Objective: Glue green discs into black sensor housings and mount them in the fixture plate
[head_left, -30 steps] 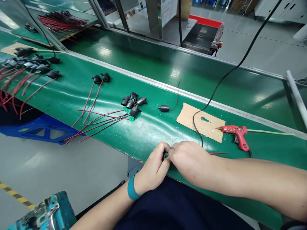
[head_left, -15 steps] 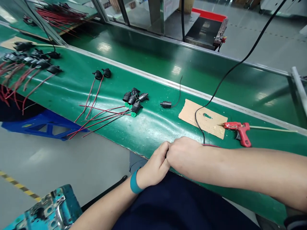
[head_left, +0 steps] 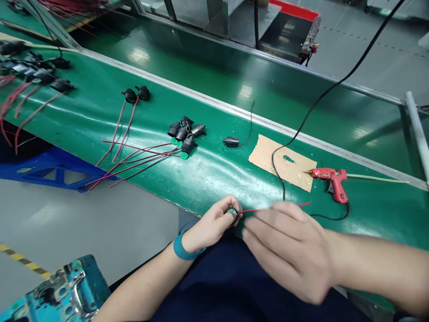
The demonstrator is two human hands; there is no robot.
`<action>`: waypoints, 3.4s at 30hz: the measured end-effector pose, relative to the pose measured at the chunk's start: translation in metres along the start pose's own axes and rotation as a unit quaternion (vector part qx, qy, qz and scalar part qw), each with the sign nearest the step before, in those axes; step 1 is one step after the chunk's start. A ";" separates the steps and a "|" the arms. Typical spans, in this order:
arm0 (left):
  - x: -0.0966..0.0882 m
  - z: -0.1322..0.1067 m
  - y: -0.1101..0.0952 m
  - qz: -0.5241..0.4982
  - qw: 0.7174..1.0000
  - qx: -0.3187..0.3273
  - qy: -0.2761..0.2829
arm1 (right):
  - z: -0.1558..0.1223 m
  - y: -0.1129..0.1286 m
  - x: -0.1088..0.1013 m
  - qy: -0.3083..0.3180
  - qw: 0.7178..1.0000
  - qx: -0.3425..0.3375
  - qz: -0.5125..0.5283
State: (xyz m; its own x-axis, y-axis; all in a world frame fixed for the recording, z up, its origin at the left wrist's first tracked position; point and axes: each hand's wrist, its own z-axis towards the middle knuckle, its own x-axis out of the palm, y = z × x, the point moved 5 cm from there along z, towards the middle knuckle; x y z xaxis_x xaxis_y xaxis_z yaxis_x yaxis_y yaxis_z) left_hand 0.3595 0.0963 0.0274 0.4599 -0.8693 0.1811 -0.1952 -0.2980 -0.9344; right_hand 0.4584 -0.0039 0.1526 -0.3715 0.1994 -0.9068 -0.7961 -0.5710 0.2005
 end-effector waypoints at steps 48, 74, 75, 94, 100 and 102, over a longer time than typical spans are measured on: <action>0.024 0.009 0.016 -0.025 0.992 -0.114 -0.042 | -0.054 -0.056 0.097 -0.204 0.910 0.248 0.264; 0.021 0.003 0.018 -0.005 0.993 -0.112 -0.040 | -0.053 -0.051 0.093 -0.164 0.921 0.222 0.277; 0.021 0.003 0.018 -0.007 0.993 -0.111 -0.046 | -0.053 -0.050 0.091 -0.162 0.916 0.228 0.289; 0.012 0.002 0.018 0.064 0.978 -0.096 -0.177 | -0.053 -0.038 0.072 -0.125 0.949 0.260 0.123; 0.016 0.001 0.012 0.081 0.978 -0.067 -0.178 | -0.056 -0.060 0.093 -0.127 0.734 0.477 0.465; 0.017 0.001 0.011 0.056 0.980 -0.065 -0.179 | -0.057 -0.061 0.100 -0.127 0.661 0.505 0.540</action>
State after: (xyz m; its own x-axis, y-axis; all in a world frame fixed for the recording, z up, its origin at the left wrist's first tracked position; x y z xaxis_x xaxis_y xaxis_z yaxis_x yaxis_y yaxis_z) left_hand 0.3661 0.0787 0.0200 0.6997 -0.7118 -0.0615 -0.3605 -0.2773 -0.8906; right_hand 0.4972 0.0051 0.0282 -0.9502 0.3098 0.0342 0.1346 0.3090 0.9415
